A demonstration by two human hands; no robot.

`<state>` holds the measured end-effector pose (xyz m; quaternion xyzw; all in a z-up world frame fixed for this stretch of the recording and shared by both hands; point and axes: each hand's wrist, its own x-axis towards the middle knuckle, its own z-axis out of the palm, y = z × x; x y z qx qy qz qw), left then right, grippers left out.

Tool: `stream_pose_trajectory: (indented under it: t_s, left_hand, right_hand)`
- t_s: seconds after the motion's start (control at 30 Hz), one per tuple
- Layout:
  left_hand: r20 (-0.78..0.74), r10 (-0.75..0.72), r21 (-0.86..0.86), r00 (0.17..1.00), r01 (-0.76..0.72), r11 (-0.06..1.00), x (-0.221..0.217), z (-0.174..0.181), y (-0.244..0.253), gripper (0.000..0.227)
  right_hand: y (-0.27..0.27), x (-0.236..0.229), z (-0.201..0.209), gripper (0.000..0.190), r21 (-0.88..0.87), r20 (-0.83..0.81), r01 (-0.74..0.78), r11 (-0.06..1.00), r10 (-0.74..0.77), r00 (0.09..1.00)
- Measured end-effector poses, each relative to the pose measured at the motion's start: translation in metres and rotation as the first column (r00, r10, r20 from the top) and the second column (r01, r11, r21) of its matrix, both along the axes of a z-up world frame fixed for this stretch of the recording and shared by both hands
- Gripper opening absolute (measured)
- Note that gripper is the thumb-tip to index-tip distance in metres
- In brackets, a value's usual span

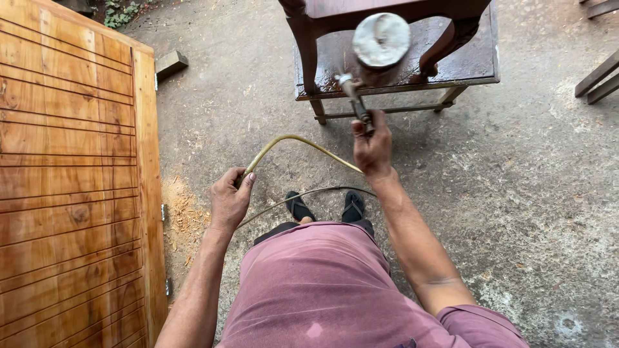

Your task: The person uses a spray gun to apply a finish to a wooden chair. They systematically coat the chair's backrest, seat, and legs while moving around the object to ensure coverage.

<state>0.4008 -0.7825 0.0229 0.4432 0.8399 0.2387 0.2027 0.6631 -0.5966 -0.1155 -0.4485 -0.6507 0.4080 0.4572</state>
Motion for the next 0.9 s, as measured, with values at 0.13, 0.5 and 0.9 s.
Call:
stream_pose_trajectory:
  t_s: [0.13, 0.5, 0.9]
  left_hand:
    - [0.051, -0.083, 0.039, 0.995, 0.081, 0.996, 0.011, 0.005, 0.008, 0.019]
    - [0.133, -0.269, -0.001, 0.954, 0.271, 0.963, 0.037, 0.011, 0.029, 0.019]
    - [0.081, -0.173, 0.046, 0.982, 0.170, 0.984, 0.014, 0.019, 0.016, 0.017]
  right_hand:
    - [0.011, 0.046, -0.011, 0.061, 0.013, 0.012, 0.151, 0.988, -0.151, 0.988]
    - [0.059, 0.170, -0.006, 0.060, 0.146, 0.021, 0.539, 0.830, -0.547, 0.837]
    - [0.070, 0.096, 0.045, 0.065, -0.017, -0.050, 0.256, 0.966, -0.257, 0.965]
